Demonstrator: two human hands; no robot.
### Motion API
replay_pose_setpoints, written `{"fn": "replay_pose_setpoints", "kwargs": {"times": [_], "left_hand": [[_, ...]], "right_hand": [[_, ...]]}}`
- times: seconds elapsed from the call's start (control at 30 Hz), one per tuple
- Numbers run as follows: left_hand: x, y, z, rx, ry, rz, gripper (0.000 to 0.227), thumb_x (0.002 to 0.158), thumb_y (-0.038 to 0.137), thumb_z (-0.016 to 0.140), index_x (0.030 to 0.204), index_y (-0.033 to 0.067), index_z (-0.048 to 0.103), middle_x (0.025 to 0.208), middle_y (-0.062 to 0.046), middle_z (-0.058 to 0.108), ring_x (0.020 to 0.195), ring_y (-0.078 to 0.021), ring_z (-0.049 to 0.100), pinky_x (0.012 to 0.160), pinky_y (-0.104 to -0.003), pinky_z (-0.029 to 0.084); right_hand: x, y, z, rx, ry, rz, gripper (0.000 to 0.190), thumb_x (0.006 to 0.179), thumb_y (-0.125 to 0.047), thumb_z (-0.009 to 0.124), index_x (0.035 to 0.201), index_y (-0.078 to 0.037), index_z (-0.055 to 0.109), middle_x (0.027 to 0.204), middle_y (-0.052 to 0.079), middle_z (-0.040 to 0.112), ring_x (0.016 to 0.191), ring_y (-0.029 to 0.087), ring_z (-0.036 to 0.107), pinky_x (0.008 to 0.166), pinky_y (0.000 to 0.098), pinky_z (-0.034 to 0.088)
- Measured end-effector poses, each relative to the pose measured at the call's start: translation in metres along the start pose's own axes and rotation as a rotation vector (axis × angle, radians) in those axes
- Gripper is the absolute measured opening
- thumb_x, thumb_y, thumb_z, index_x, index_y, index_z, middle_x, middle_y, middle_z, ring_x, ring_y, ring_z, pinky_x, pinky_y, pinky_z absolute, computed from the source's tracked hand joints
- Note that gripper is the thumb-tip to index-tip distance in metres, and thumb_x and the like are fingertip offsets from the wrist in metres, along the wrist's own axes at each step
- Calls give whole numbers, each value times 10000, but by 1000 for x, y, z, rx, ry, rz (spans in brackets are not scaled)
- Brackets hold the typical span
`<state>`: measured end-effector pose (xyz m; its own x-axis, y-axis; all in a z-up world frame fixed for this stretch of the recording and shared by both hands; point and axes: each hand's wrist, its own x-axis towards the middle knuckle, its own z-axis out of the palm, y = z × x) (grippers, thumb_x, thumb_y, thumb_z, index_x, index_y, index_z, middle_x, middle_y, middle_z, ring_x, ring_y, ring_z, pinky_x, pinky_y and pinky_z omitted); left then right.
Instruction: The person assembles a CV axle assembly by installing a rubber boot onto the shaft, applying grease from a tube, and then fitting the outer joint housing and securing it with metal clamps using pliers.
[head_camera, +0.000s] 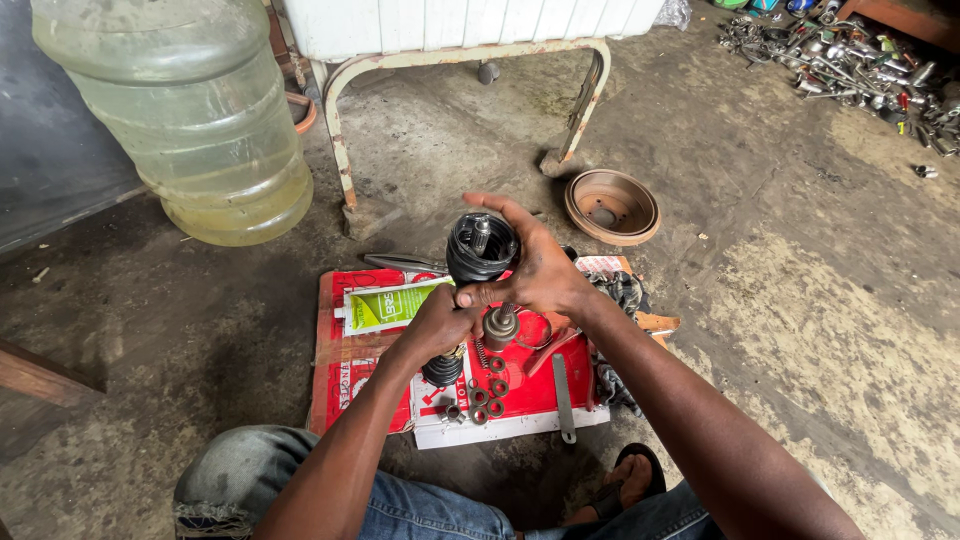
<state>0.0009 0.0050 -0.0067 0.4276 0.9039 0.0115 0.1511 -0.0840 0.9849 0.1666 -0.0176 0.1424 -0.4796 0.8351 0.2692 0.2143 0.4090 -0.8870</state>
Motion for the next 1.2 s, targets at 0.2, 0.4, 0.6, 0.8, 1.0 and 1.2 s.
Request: {"fn": "replay_pose_setpoints", "kwargs": {"times": [0.2,0.4,0.6,0.8,1.0,1.2], "left_hand": [[2,-7,1,29,18,-14,315,1000,258,611,850,-11,678,608,-57,666,561,-135,639,575,-344,521],[4,-5,5,78,13,13,389,981,280,624,747,-22,696,590,-65,681,558,-132,653,584,-338,527],[2,-4,2,111,40,-33,419,971,284,623,667,1,682,581,-71,679,548,-140,643,579,-347,500],[4,-2,3,103,25,-28,416,977,258,625,670,-16,687,584,-68,684,557,-137,645,586,-344,502],[1,0,3,25,22,-51,235,963,175,600,814,2,657,622,-62,673,573,-132,639,584,-340,517],[3,0,2,12,13,-33,190,939,145,604,838,-3,668,634,-54,674,587,-133,646,584,-347,526]], "right_hand": [[-8,-3,-16,4,-54,131,1059,624,-48,935,1538,-144,410,1361,76,664,1246,172,639,1080,400,541],[-13,4,-12,63,-21,108,979,651,-29,926,1499,-143,450,1317,21,666,1226,146,639,1076,349,541],[-7,7,-6,108,-22,68,896,667,-3,927,1456,-96,512,1268,12,687,1206,131,642,1060,332,545],[-5,4,-7,99,-38,99,927,649,0,921,1471,-104,505,1251,11,696,1170,135,656,1039,331,560],[-6,1,-4,102,-22,112,916,655,-3,921,1468,-103,511,1238,16,704,1155,134,666,1024,330,566],[-6,2,-3,43,-36,95,914,661,-14,927,1468,-98,507,1242,19,701,1164,139,664,1037,329,551]]}}
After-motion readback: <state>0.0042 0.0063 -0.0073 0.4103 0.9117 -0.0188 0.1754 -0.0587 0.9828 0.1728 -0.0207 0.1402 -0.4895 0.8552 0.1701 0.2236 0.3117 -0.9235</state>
